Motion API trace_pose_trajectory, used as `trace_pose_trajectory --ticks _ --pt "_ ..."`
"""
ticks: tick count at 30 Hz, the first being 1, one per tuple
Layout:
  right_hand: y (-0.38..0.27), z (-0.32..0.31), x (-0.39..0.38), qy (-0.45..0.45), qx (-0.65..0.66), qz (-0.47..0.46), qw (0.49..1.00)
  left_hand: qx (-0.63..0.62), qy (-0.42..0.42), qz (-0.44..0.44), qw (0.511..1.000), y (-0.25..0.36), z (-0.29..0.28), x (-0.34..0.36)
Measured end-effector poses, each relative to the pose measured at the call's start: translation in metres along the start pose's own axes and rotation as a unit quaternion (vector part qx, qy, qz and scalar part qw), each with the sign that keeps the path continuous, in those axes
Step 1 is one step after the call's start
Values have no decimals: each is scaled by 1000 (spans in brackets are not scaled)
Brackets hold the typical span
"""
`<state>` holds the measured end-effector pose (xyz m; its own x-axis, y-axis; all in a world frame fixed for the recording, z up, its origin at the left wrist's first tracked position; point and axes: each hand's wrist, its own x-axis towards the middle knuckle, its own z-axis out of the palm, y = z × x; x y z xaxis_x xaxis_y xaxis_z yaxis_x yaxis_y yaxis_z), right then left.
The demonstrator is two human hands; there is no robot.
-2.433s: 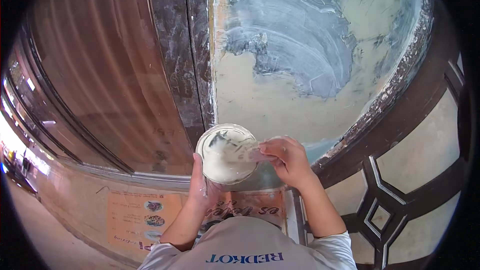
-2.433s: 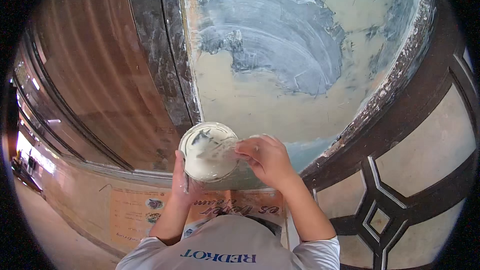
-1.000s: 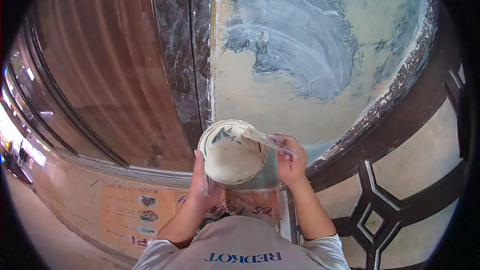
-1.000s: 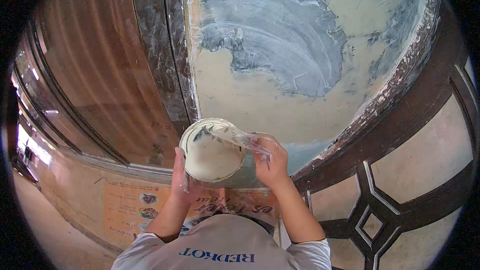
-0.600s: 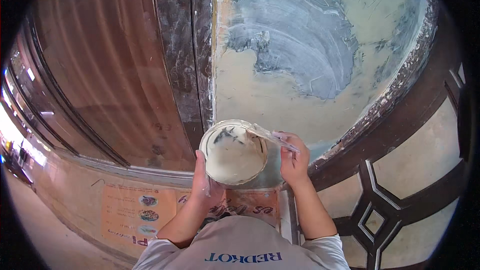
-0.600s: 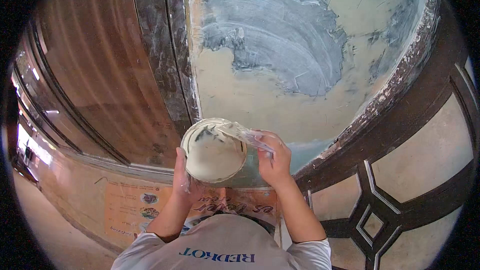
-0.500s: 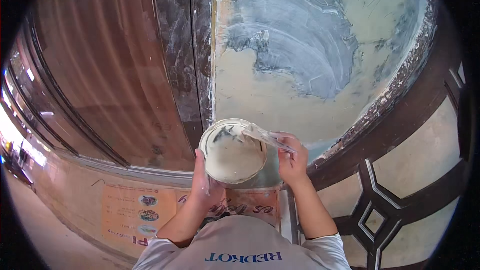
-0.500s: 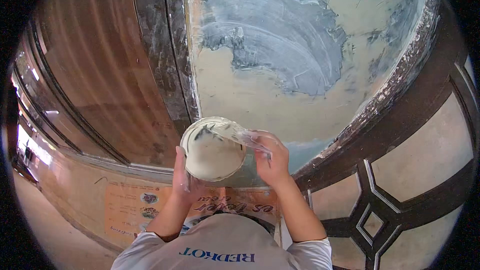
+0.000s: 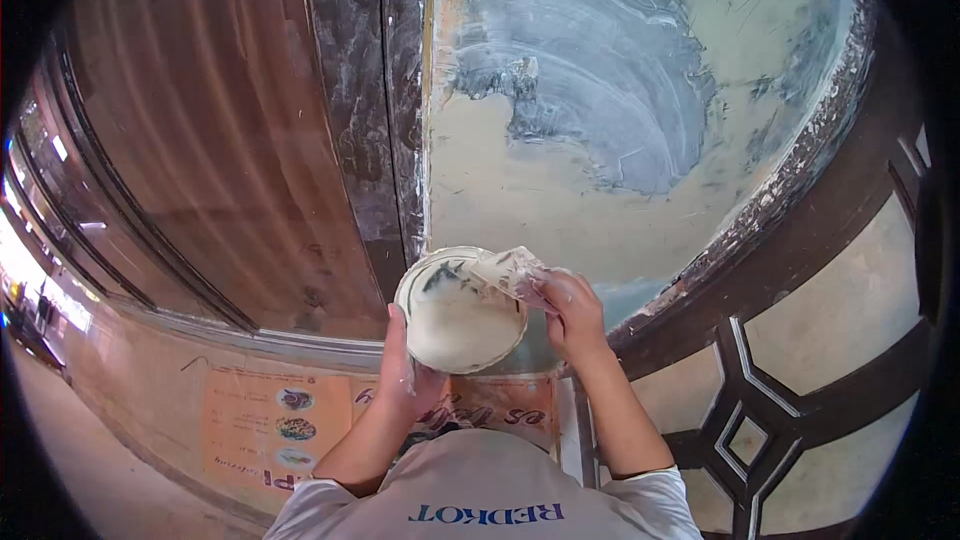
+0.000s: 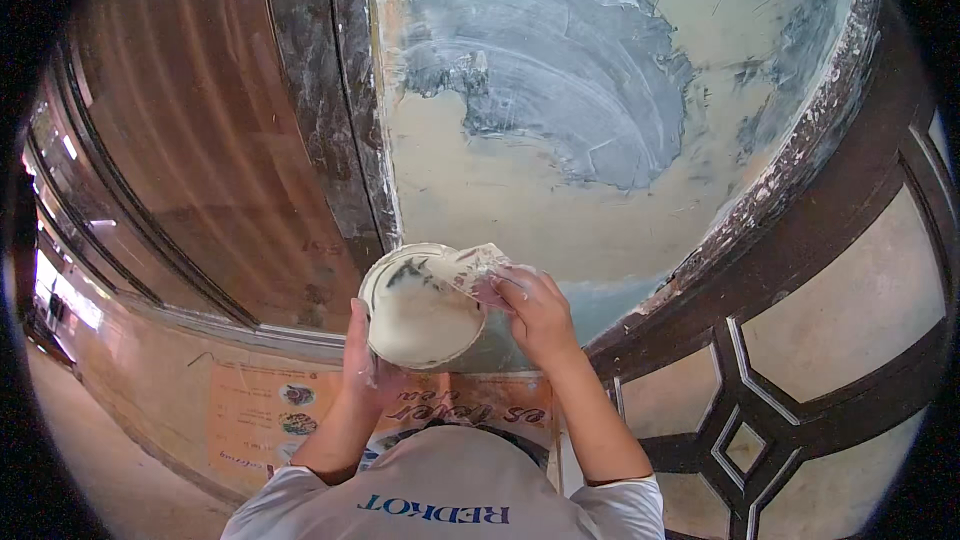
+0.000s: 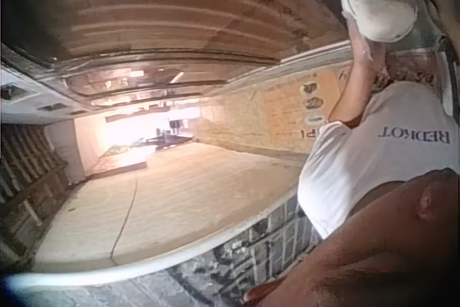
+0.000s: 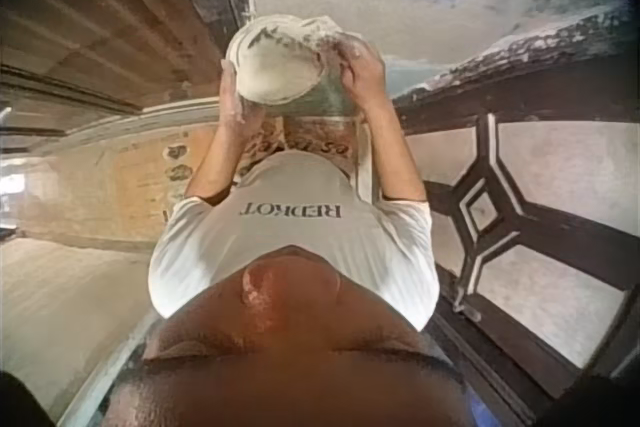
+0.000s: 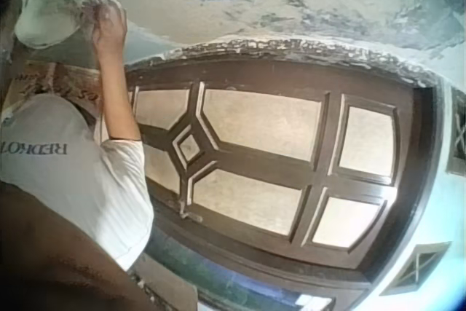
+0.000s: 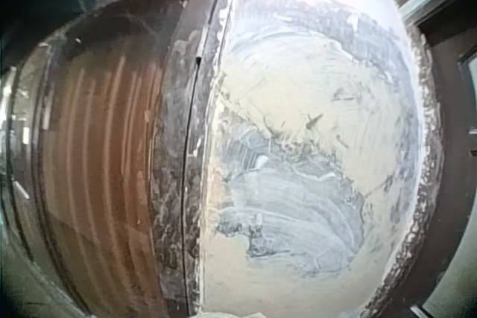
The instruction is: The person applies a white patching compound to a damaged wall using a small putty knife, repeatedly spreading the material and smoothing it over the surface while holding a bucket of the compound.
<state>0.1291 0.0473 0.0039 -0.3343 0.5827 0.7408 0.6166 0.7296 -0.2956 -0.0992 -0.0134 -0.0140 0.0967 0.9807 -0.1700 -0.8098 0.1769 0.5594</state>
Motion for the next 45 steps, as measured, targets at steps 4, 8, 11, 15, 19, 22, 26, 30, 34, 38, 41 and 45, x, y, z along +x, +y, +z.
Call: trace_pose_trajectory --ticks 4,8,11,15,19,22,26,30,34,38,41,45 --pt "8 2 -7 1 -26 -14 1000 -3 -1 -9 1000 1 -1 -5" --pt "22 0 -21 -16 -38 34 999 -12 1 -5 1000 3 -9 -8" --pt "22 -8 -25 6 5 129 992 -32 -11 11 999 8 -12 -7" --pt "20 -15 -13 105 252 307 912 28 2 14 1000 8 -15 -6" --pt "10 -10 -2 193 452 316 811 24 6 9 1000 1 -11 -5" --pt "11 -8 -5 213 470 305 801 34 -4 10 999 0 -4 -5" --pt "4 -3 -9 205 459 297 812 29 13 5 999 0 -2 -2" --pt "-13 0 -4 182 453 318 813 33 12 20 999 -2 -2 2" --pt "-1 12 -23 116 291 279 908 16 -2 20 1000 2 -3 4" --pt "5 12 -30 -23 116 231 966 -15 -31 30 999 12 3 3" --pt "12 -3 -28 -34 90 287 953 9 -28 56 998 12 -3 6" --pt "15 -32 -5 54 171 321 930 39 -2 54 998 8 -10 6"
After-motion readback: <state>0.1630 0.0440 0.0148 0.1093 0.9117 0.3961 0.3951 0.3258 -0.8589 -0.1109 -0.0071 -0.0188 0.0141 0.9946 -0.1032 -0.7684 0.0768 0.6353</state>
